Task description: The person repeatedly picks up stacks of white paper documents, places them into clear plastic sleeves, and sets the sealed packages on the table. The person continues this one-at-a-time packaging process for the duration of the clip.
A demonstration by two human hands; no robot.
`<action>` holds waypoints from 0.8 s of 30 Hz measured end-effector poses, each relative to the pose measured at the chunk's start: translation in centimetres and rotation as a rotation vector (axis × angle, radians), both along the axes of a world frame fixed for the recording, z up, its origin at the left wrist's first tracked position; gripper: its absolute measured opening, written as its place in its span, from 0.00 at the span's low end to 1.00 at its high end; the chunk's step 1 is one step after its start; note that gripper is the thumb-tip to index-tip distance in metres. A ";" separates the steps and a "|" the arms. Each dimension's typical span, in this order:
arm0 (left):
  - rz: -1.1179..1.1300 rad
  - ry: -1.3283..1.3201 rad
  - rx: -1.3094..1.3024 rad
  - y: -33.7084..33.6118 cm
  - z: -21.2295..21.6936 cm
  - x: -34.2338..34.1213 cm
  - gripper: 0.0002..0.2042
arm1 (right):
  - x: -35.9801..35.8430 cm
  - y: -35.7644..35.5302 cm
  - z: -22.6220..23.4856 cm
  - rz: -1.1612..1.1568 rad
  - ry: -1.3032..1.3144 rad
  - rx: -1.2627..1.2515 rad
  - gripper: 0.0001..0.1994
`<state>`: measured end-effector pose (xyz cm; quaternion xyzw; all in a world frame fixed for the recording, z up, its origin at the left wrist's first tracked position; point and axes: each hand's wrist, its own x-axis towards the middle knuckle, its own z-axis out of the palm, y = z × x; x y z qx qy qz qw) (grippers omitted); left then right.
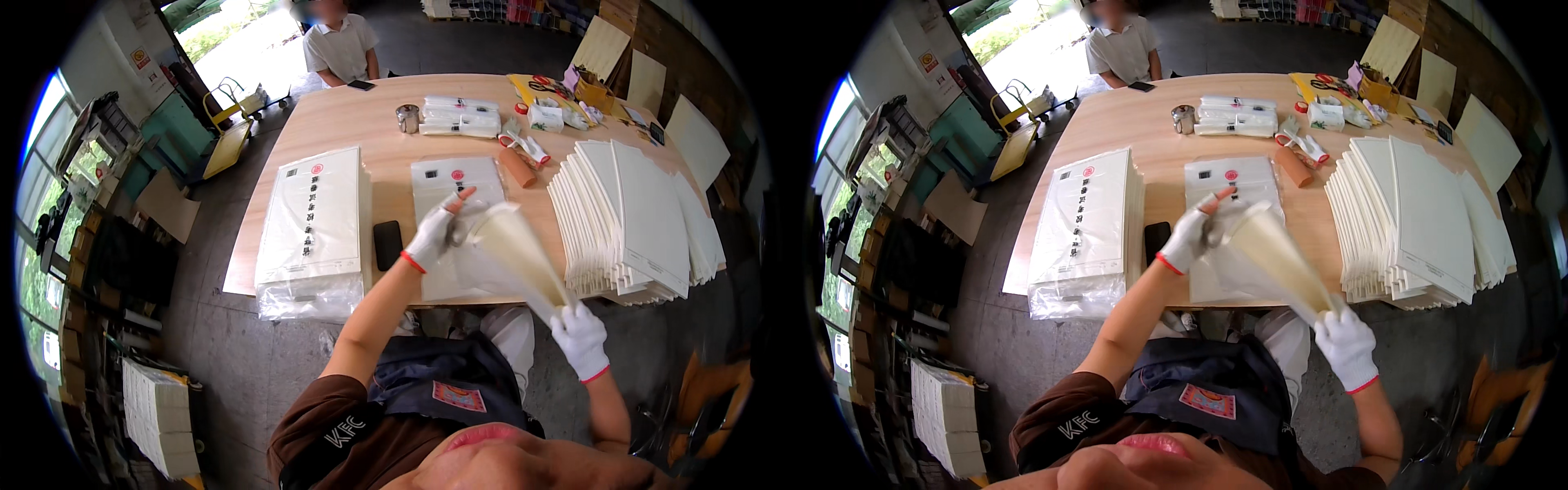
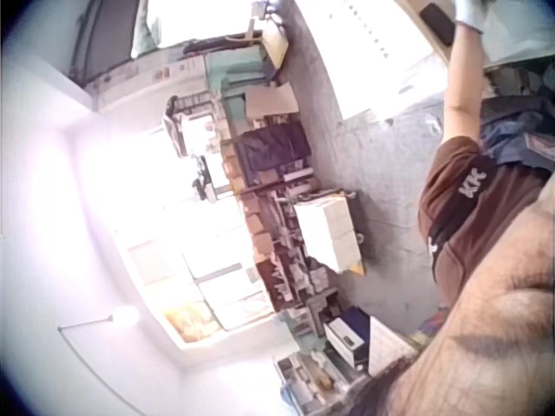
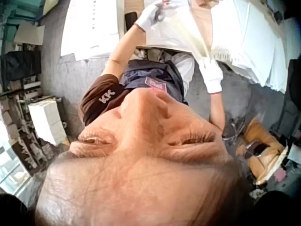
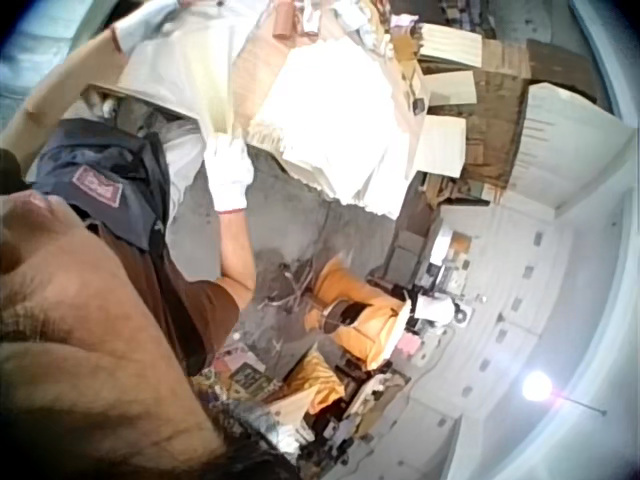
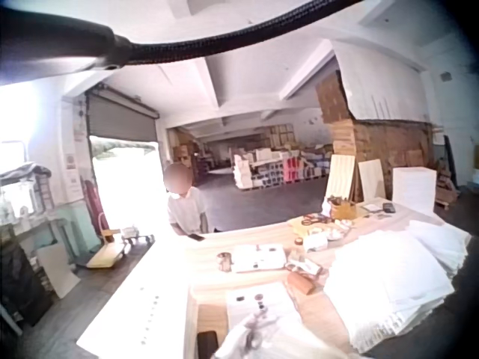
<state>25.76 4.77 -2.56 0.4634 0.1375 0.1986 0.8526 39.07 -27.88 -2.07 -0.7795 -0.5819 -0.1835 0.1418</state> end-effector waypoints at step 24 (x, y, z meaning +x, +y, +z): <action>0.012 -0.066 1.326 -15.7 -4.7 1.5 0.13 | -0.1 14.9 -12.2 0.086 0.608 -0.203 0.21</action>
